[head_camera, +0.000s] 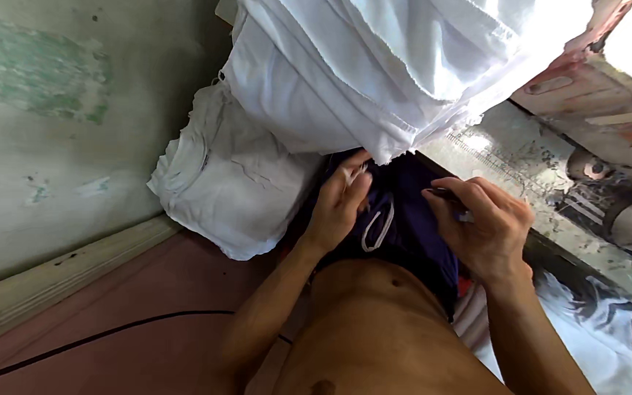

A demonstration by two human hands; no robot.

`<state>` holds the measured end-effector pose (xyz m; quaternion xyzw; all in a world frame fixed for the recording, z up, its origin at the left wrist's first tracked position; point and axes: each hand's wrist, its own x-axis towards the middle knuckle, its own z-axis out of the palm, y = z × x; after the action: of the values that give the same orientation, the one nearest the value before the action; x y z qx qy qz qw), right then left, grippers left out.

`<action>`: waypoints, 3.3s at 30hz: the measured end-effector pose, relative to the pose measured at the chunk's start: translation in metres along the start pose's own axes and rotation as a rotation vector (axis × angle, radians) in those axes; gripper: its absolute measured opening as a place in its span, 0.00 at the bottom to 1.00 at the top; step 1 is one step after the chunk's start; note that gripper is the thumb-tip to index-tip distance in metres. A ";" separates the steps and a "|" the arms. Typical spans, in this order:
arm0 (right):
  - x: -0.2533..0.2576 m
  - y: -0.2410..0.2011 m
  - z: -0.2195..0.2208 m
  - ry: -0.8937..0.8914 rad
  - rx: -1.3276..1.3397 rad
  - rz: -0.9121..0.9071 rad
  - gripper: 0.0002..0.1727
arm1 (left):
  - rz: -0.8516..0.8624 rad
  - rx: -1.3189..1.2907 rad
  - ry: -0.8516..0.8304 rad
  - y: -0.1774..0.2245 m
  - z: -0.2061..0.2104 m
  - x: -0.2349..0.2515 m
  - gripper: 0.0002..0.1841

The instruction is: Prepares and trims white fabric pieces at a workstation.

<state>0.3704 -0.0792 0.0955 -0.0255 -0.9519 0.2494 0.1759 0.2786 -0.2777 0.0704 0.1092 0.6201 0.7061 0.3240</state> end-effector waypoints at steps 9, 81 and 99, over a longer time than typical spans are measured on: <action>0.016 -0.025 0.007 -0.009 -0.048 -0.035 0.13 | 0.347 0.262 0.010 0.020 -0.001 -0.025 0.22; -0.004 -0.023 -0.016 0.046 0.027 -0.043 0.15 | 0.334 0.119 0.009 0.034 0.058 0.020 0.20; 0.033 0.021 0.005 0.002 0.111 0.101 0.19 | 0.521 0.348 -0.053 0.007 0.045 -0.020 0.24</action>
<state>0.3371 -0.0586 0.0918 -0.0638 -0.9339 0.3105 0.1652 0.3168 -0.2539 0.0916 0.3365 0.6743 0.6454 0.1245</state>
